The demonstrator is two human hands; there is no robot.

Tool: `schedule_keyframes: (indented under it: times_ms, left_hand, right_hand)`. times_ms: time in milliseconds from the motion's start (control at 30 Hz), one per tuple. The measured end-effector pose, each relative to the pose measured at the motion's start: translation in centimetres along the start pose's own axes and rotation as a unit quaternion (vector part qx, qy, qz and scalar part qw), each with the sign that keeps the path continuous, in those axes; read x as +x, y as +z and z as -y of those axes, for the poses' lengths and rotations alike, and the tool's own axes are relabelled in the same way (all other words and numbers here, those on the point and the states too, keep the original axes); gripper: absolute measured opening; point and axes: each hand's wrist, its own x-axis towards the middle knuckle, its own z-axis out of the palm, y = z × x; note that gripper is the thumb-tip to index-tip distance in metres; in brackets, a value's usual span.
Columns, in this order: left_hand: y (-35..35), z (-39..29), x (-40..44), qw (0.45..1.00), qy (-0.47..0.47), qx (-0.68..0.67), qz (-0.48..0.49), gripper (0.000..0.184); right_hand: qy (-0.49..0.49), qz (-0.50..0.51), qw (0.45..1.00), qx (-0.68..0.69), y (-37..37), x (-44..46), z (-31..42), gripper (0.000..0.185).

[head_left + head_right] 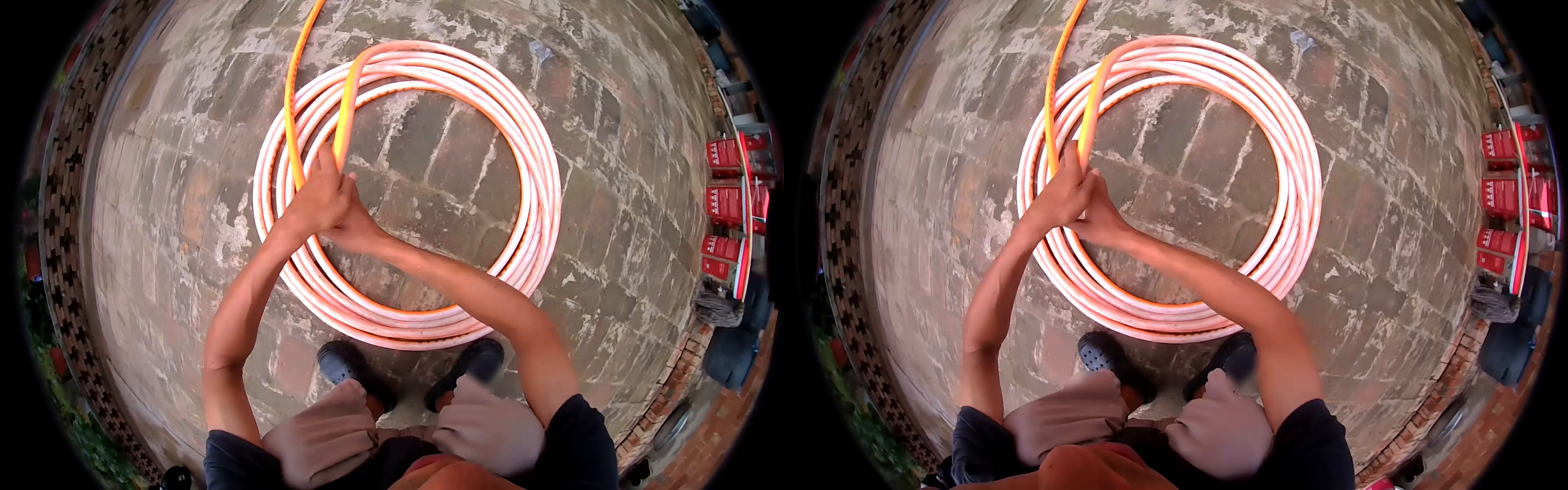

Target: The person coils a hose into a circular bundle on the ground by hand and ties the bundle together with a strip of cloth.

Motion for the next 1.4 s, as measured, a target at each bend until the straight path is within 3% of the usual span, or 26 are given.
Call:
schedule_keyframes:
  times_ms: [67,100,133,233,300,367,400,433,467,533,600,700,733,800,867,933,967,1000,1067,1100,1133,1200,1233,1333,1367,1400]
  left_hand:
    - [0.3,-2.2,0.0,0.998,0.001,-0.045,-0.054,0.049]
    - [0.7,-1.4,0.7,0.994,0.029,-0.080,-0.074,0.057]
    - [-0.3,-1.4,1.9,0.988,-0.096,-0.115,0.024,0.070]
    - [0.1,-2.0,3.0,0.989,-0.078,-0.123,0.000,0.068]
    - [1.0,-1.6,4.1,0.979,0.066,-0.194,-0.015,0.062]
    - [-0.9,-0.7,5.1,0.968,0.095,-0.230,-0.032,0.056]
    - [-2.2,0.2,6.0,0.954,0.130,-0.264,-0.048,0.051]
    - [-3.2,4.2,7.8,0.981,0.181,-0.050,-0.050,0.049]
    - [-4.3,6.5,8.2,0.968,0.200,0.145,-0.032,0.048]
    - [-4.2,12.6,10.0,0.914,0.330,0.233,-0.031,0.056]
    - [-4.3,13.0,10.4,0.904,0.336,0.255,-0.063,0.056]
    - [-5.6,12.4,11.6,0.910,0.353,0.214,-0.047,0.038]
    - [-5.9,12.9,12.1,0.894,0.375,0.227,-0.089,0.029]
    - [-7.2,13.1,11.8,0.903,0.314,0.280,-0.089,0.020]
    - [-7.8,13.1,8.8,0.913,0.276,0.280,-0.110,0.025]
    - [-6.9,12.2,3.4,0.923,0.128,0.310,-0.190,0.020]
    - [-6.8,9.6,-0.3,0.929,0.000,0.336,-0.153,0.014]
    - [-6.0,8.6,-4.2,0.930,-0.031,0.327,-0.164,0.012]
    - [-4.5,5.8,-10.8,0.928,-0.113,0.344,-0.091,0.015]
    - [-4.3,4.3,-12.9,0.930,-0.164,0.327,-0.038,0.029]
    - [-4.4,3.0,-14.1,0.930,-0.161,0.327,-0.038,0.029]
    - [-4.8,1.1,-15.7,0.947,-0.163,0.257,-0.100,0.055]
    - [-4.7,0.6,-16.0,0.947,-0.138,0.262,-0.125,0.069]
    - [-5.0,-0.5,-14.8,0.959,-0.128,0.218,-0.129,0.062]
    - [-4.8,0.1,-14.2,0.959,-0.137,0.215,-0.127,0.049]
    - [-5.0,0.9,-13.3,0.958,-0.140,0.215,-0.130,0.049]
  right_hand:
    - [0.012,-0.017,1.000,-0.009,0.4,0.3,0.6,0.071]
    - [0.002,-0.043,0.998,0.053,-0.1,0.3,0.4,0.068]
    - [-0.008,-0.069,0.991,0.114,-0.8,0.3,0.8,0.064]
    - [0.023,-0.050,0.989,0.139,-1.5,-0.2,1.2,0.046]
    - [0.027,-0.052,0.989,0.135,-1.9,0.2,1.2,0.041]
    - [0.006,-0.147,0.961,0.236,-2.9,0.8,1.9,0.035]
    - [-0.014,-0.160,0.963,0.219,-4.1,1.0,2.3,0.034]
    - [-0.036,-0.173,0.964,0.200,-5.8,1.3,2.9,0.034]
    - [-0.036,-0.171,0.965,0.198,-7.2,1.5,3.8,0.034]
    - [0.006,-0.212,0.938,0.274,-9.6,1.5,5.6,0.035]
    - [0.012,-0.204,0.937,0.284,-10.8,1.9,6.0,0.037]
    - [0.022,-0.201,0.931,0.303,-11.3,2.5,7.0,0.038]
    - [0.020,-0.203,0.930,0.305,-11.7,3.0,7.2,0.038]
    - [0.010,-0.205,0.928,0.312,-12.8,4.4,7.1,0.039]
    - [0.053,-0.231,0.928,0.286,-14.6,6.7,6.8,0.041]
    - [0.076,-0.229,0.928,0.283,-15.1,9.7,6.4,0.039]
    - [0.127,-0.172,0.937,0.276,-14.6,11.4,6.0,0.039]
    - [0.176,-0.115,0.941,0.266,-13.7,12.8,5.8,0.038]
    - [0.248,-0.005,0.936,0.250,-9.4,14.9,5.1,0.041]
    - [0.273,0.023,0.933,0.233,-7.0,15.3,4.7,0.041]
    - [0.298,0.053,0.928,0.215,-4.5,15.7,4.1,0.041]
    - [0.350,0.034,0.905,0.240,-0.5,15.8,2.5,0.045]
    - [0.349,0.050,0.910,0.218,0.5,15.8,1.7,0.061]
    - [0.331,0.015,0.897,0.292,1.3,13.9,0.6,0.077]
    - [0.281,0.048,0.906,0.314,0.9,12.7,0.2,0.087]
    - [0.221,0.050,0.918,0.326,0.9,10.8,-0.4,0.081]
